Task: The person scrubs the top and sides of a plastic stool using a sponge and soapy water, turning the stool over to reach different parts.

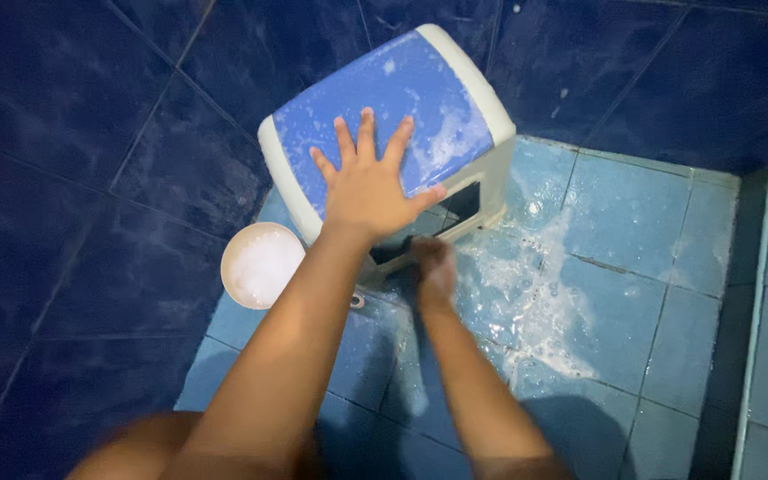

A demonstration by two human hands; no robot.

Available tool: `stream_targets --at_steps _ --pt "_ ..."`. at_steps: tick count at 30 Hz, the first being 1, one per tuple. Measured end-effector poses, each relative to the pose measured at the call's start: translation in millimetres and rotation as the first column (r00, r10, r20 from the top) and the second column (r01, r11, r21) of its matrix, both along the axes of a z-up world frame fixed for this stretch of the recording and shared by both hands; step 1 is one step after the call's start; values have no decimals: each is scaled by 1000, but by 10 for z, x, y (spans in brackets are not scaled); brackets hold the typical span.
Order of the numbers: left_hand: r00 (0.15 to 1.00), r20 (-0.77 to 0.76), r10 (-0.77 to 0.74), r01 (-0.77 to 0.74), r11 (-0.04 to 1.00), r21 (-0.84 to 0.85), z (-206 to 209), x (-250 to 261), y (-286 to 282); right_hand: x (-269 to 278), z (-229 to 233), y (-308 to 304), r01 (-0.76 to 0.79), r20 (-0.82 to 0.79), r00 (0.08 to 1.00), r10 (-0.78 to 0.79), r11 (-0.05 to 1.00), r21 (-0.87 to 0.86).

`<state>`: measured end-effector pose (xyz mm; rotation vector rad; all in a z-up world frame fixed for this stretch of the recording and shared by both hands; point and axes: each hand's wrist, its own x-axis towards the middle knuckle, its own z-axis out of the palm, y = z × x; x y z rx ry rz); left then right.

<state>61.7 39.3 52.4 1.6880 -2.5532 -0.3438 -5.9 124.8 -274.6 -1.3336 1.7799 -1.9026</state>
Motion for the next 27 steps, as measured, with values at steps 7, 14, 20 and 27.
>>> stream_targets --at_steps 7,14,20,27 --pt "1000 -19 -1 1 1000 -25 -11 -47 22 -977 751 -335 327 -225 916 -333 943 -63" --pt "999 -44 -26 23 998 -67 -55 -57 9 -1013 412 -305 390 -114 917 -381 919 65" --pt "999 -51 -12 10 999 -46 -8 -72 -18 -1061 819 -430 279 -52 958 -281 959 -51" --pt "996 -82 -29 23 998 -66 -10 -113 74 -1101 403 -357 270 331 884 -331 938 217"
